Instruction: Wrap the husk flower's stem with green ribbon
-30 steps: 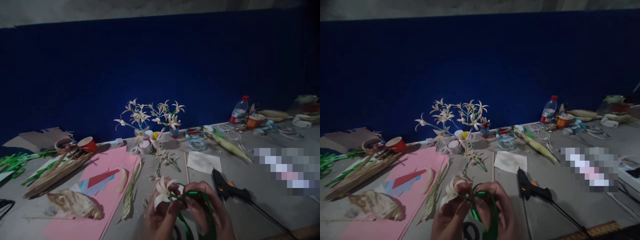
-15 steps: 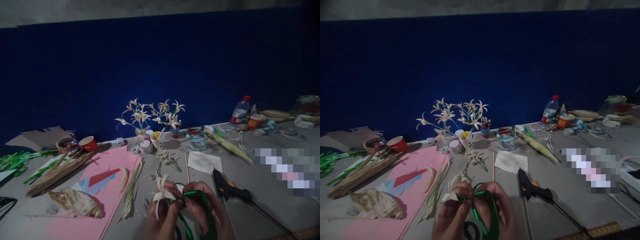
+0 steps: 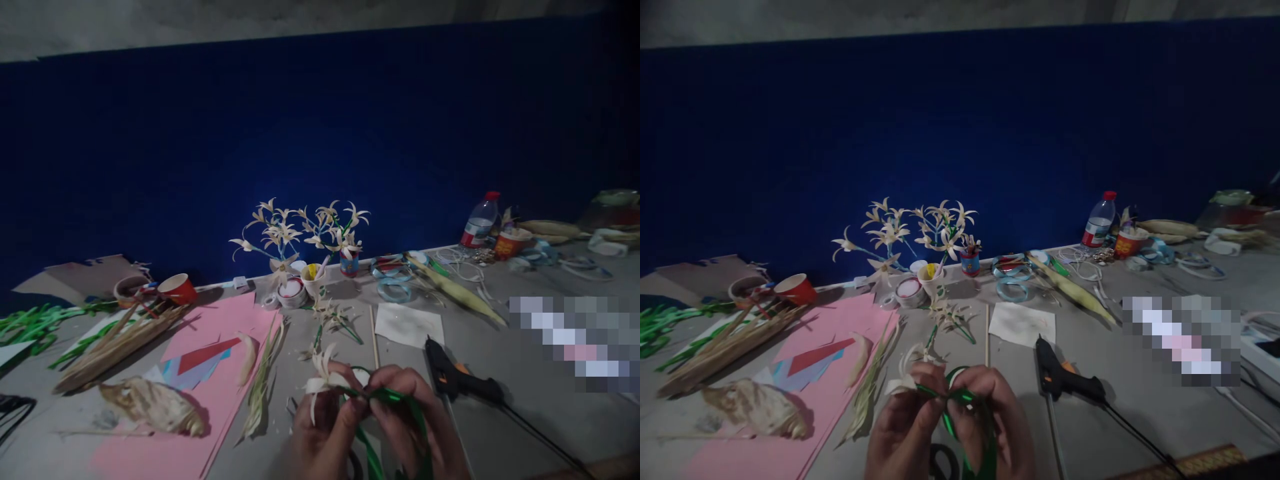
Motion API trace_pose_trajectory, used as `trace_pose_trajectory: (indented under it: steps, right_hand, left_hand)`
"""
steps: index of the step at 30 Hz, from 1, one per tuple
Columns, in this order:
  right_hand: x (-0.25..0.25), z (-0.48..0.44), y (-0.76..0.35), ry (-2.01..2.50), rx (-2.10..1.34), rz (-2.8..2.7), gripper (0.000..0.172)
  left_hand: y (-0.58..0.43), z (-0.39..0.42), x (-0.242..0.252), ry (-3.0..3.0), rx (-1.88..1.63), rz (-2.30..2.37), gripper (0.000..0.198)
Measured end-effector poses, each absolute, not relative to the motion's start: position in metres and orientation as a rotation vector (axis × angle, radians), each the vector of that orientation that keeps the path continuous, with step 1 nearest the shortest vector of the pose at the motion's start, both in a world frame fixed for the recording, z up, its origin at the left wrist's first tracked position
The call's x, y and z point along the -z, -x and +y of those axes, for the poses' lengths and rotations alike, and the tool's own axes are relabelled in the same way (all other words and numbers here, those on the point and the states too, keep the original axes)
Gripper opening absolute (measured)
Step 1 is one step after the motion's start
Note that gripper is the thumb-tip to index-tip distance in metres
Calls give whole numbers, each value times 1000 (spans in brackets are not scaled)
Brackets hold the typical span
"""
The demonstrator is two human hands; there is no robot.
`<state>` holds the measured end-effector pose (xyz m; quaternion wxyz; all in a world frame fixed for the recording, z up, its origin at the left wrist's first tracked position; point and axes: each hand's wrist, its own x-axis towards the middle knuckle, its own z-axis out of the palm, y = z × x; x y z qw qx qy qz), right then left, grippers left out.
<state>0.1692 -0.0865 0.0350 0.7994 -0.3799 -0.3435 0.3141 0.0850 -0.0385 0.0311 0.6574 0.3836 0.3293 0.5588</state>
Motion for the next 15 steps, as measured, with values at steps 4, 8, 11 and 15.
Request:
trace_pose_trajectory:
  steps: [4, 8, 11, 15]
  right_hand:
    - [-36, -88, -180, 846, -593, -1003, 9]
    - [-35, -90, -193, 912, -502, -1190, 18]
    - [-34, -93, -201, 891, -308, -1315, 24]
    - [-38, -98, -206, 904, -19, -1544, 12]
  left_hand:
    - [-79, -36, -31, -1011, -1271, 765, 21]
    - [-77, -33, -32, -1055, -1260, 718, 17]
    - [-81, -32, -33, -1043, -1307, 626, 15]
    - [-82, -30, -36, -1081, -1368, 553, 17]
